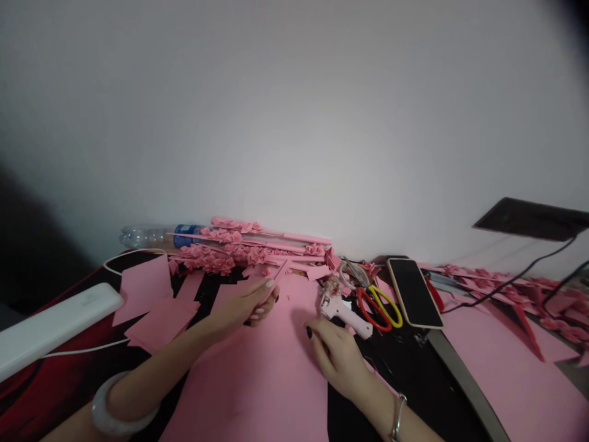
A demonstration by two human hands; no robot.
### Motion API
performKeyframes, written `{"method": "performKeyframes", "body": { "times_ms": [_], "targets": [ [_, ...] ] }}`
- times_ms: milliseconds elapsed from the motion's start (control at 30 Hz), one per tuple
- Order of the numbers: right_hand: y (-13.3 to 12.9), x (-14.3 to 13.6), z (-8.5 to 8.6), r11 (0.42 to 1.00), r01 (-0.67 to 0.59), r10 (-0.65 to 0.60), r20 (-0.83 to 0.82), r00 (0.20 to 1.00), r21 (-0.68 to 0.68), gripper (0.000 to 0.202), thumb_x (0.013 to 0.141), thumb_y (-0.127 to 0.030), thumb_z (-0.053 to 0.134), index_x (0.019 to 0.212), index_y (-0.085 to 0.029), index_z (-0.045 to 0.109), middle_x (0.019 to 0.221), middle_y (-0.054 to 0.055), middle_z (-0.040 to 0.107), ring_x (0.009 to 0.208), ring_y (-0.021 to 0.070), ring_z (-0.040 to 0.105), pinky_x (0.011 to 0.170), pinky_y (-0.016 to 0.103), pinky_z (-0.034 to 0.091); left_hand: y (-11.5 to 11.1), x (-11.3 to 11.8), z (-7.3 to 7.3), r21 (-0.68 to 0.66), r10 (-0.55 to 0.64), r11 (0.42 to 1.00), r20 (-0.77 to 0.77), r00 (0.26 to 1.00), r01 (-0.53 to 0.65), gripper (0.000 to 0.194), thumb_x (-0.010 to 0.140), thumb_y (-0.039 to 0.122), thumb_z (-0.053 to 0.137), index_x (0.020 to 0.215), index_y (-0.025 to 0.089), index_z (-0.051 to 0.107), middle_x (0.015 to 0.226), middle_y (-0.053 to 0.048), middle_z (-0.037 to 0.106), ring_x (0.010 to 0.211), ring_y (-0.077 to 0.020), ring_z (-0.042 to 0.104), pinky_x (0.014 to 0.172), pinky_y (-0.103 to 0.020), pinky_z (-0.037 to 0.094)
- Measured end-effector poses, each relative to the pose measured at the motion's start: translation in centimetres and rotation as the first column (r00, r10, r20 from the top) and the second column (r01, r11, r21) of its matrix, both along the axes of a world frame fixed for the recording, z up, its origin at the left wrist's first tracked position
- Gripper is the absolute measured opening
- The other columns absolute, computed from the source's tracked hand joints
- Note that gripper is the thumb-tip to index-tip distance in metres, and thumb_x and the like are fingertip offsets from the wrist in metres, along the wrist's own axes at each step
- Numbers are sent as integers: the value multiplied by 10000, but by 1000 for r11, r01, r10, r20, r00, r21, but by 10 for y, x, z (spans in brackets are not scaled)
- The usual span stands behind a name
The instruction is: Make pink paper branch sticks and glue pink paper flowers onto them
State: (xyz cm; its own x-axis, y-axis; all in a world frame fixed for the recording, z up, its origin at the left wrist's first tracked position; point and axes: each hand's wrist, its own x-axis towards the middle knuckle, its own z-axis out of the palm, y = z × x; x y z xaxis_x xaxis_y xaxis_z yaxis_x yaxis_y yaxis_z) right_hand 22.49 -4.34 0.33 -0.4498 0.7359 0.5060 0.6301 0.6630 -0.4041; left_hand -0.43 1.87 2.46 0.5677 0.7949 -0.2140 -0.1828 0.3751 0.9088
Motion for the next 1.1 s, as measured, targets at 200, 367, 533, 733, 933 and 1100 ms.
{"method": "performKeyframes", "body": {
  "times_ms": [200, 367, 533, 733, 933, 1100],
  "targets": [
    [-4, -3, 4, 976, -4, -25, -128, 991, -218, 230, 887, -149, 424, 1082, -175, 543, 717, 11, 610, 580, 153, 556, 548, 259, 403, -16, 1, 11, 170, -74, 981, -129, 989, 96, 383, 923, 502, 453, 911, 139, 575, 627, 32, 532, 408, -47, 329, 378, -185, 217],
    [-8, -11, 2, 924, -37, -92, -315, 945, -381, 120, 897, -220, 472, 1005, -181, 507, 596, -60, 466, 510, 123, 437, 501, 238, 320, -29, 15, 12, 159, -276, 941, -153, 949, 300, 401, 934, 491, 421, 783, 142, 551, 644, 8, 576, 389, -48, 393, 358, -184, 262],
    [-7, -19, -4, 843, -107, -190, -478, 857, -528, 181, 929, -350, 485, 857, -184, 489, 554, -57, 498, 449, 96, 413, 456, 223, 298, -38, 24, 2, 134, -340, 919, -207, 917, 371, 357, 920, 510, 456, 862, 161, 504, 654, 6, 598, 383, -56, 439, 339, -170, 285],
    [-5, -22, 2, 802, -149, -313, -620, 719, -579, 320, 898, -473, 518, 758, -188, 481, 462, -99, 388, 397, 68, 321, 407, 203, 254, -37, 25, -12, 149, -299, 934, -172, 938, 325, 380, 925, 518, 445, 864, 151, 523, 631, -1, 592, 409, -76, 493, 367, -177, 355],
    [-2, -15, 1, 803, -194, -350, -709, 613, -564, 322, 879, -480, 562, 757, -198, 467, 487, -94, 423, 400, 53, 324, 380, 177, 237, -34, 22, -8, 167, -264, 942, -170, 949, 292, 341, 902, 495, 503, 812, 168, 474, 639, 31, 539, 382, -33, 356, 351, -161, 260],
    [-1, -17, 4, 751, -314, -324, -739, 591, -581, 305, 832, -459, 636, 894, -183, 522, 527, -62, 546, 375, 61, 401, 349, 167, 282, -35, 22, -11, 178, -259, 940, -193, 947, 293, 370, 913, 530, 458, 892, 163, 499, 634, 37, 516, 395, -39, 365, 354, -152, 286]
  ]
}}
